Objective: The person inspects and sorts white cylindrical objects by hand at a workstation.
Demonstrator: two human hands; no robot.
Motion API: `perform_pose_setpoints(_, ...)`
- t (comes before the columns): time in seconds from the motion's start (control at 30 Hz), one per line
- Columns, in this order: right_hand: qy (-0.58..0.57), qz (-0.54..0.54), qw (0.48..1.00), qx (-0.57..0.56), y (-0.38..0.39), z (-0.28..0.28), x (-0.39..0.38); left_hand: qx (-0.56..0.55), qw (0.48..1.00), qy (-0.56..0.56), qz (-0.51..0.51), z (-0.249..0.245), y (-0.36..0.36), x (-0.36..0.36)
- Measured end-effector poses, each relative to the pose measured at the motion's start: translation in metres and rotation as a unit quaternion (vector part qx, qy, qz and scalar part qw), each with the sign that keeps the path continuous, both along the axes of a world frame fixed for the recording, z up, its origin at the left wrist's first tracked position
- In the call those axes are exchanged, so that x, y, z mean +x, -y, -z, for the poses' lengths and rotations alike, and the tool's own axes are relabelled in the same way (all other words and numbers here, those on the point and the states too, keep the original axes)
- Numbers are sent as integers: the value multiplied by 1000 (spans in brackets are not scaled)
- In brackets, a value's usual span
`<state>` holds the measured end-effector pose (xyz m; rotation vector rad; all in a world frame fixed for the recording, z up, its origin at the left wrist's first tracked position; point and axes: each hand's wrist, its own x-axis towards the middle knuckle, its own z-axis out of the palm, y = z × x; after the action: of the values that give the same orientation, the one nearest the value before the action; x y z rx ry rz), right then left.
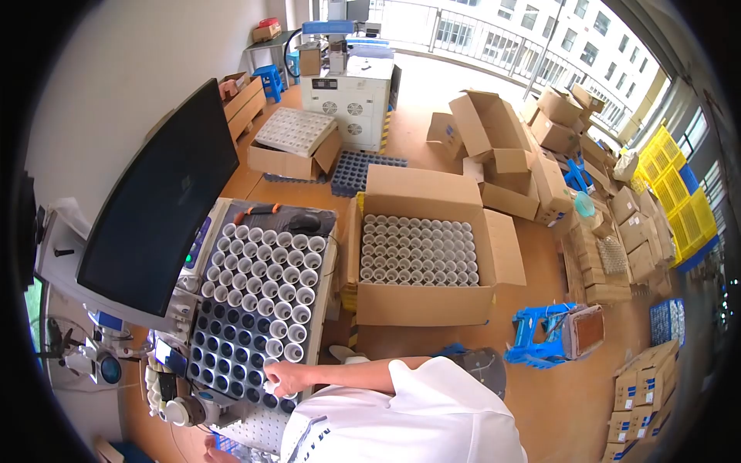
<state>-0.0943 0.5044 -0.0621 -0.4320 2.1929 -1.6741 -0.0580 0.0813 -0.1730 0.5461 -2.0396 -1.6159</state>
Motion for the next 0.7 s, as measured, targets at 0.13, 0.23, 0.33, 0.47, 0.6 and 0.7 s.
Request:
perform_pose_setpoints(0.13,20,-4,999,-25,0,6,-1,17,999,40,-26,-48,5,-2)
perform_pose_setpoints(0.23,48,6,999,13,2,-4,-4,-203,977,-63,-15,-88,-9,1)
perform_pose_setpoints(0.33,74,-11,996,56,0,-9,-6,-167,982,-65,-59,-133,-25,-17)
perform_pose_setpoints(0.47,79,-30,995,45,4,-7,-7,-74,985,-125,-95,-158,-27,-45)
perform_pose_setpoints(0.6,81,-34,995,53,10,-16,-12,-74,980,-169,-73,-172,-28,-68)
perform_pose_setpoints(0.7,74,-39,995,49,11,-15,-17,-81,980,-177,-47,-181,-32,-78)
